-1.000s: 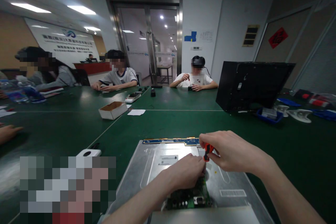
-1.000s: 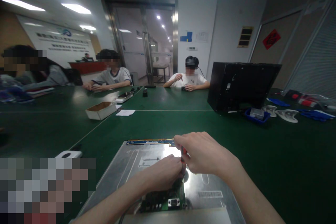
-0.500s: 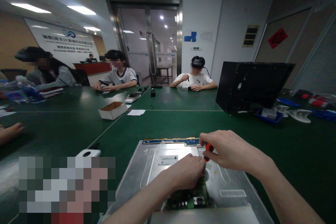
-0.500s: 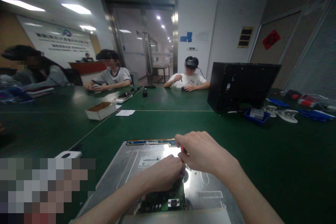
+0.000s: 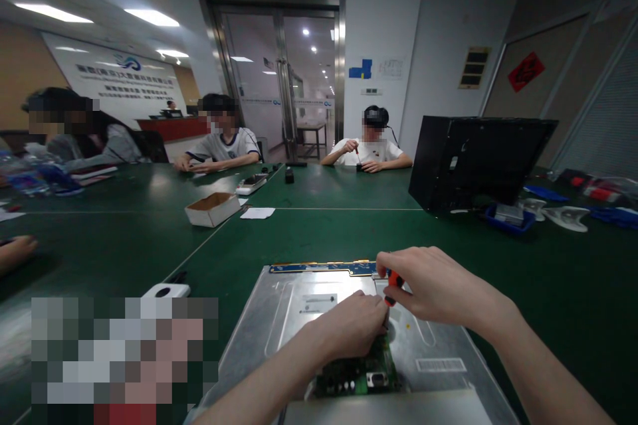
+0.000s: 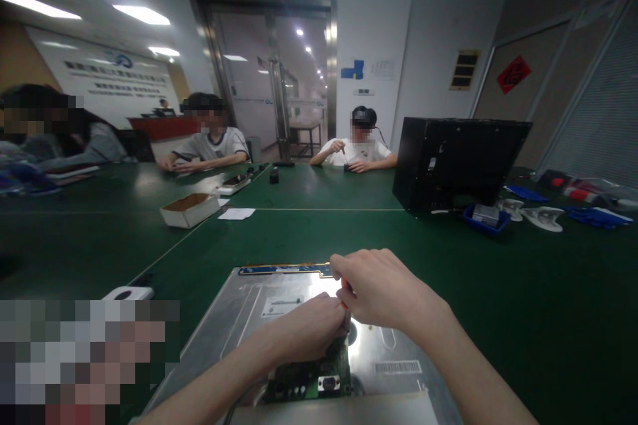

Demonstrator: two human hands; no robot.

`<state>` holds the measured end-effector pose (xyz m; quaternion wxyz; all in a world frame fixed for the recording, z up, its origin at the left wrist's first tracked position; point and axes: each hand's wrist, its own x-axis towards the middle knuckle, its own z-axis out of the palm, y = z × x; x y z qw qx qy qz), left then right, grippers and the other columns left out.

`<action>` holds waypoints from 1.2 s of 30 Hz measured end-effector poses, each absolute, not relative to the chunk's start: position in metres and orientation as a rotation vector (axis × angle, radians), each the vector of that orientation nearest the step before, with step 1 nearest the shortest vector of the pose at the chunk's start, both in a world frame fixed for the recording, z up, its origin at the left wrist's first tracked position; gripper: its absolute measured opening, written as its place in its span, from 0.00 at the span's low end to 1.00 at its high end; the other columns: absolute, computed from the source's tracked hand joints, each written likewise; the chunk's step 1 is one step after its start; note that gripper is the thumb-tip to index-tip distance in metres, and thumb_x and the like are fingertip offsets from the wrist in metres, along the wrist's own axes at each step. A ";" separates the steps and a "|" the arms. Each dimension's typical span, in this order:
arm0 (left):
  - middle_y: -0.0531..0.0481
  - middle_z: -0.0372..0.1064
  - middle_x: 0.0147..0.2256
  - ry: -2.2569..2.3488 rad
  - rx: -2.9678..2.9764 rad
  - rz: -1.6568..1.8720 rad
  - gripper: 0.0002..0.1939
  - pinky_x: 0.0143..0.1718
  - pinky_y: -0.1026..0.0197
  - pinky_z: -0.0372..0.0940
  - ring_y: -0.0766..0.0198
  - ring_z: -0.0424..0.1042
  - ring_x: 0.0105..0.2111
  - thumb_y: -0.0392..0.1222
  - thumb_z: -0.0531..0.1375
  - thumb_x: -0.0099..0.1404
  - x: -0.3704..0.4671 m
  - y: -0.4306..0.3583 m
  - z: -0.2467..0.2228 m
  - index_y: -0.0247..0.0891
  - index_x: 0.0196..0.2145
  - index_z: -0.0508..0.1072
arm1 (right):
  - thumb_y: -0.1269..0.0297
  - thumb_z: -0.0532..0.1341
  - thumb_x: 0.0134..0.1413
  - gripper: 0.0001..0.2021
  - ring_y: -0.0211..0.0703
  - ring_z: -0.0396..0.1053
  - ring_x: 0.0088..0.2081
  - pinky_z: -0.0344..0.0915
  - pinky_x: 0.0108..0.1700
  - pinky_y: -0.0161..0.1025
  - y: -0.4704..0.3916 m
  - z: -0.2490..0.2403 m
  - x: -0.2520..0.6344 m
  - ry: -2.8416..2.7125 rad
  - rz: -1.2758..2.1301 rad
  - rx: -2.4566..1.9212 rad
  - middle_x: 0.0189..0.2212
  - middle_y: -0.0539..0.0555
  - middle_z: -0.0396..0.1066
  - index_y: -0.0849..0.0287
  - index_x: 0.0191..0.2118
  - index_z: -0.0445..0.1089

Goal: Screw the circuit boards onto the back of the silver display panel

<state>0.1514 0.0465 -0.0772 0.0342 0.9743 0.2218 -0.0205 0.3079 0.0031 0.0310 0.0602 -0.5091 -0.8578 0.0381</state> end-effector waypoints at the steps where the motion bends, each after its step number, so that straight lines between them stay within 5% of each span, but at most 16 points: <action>1: 0.47 0.71 0.29 0.682 2.995 -0.067 0.07 0.31 0.59 0.63 0.56 0.72 0.31 0.34 0.60 0.63 0.152 0.046 -0.077 0.36 0.27 0.67 | 0.68 0.59 0.55 0.06 0.45 0.71 0.35 0.53 0.30 0.37 0.003 0.031 0.308 -2.594 0.117 -1.542 0.33 0.50 0.75 0.55 0.39 0.68; 36: 0.47 0.72 0.30 0.686 3.000 -0.081 0.07 0.32 0.59 0.64 0.55 0.72 0.33 0.32 0.59 0.61 0.152 0.045 -0.075 0.37 0.26 0.66 | 0.69 0.59 0.54 0.07 0.43 0.70 0.35 0.53 0.31 0.36 0.004 0.028 0.310 -2.603 0.154 -1.512 0.33 0.49 0.74 0.54 0.40 0.66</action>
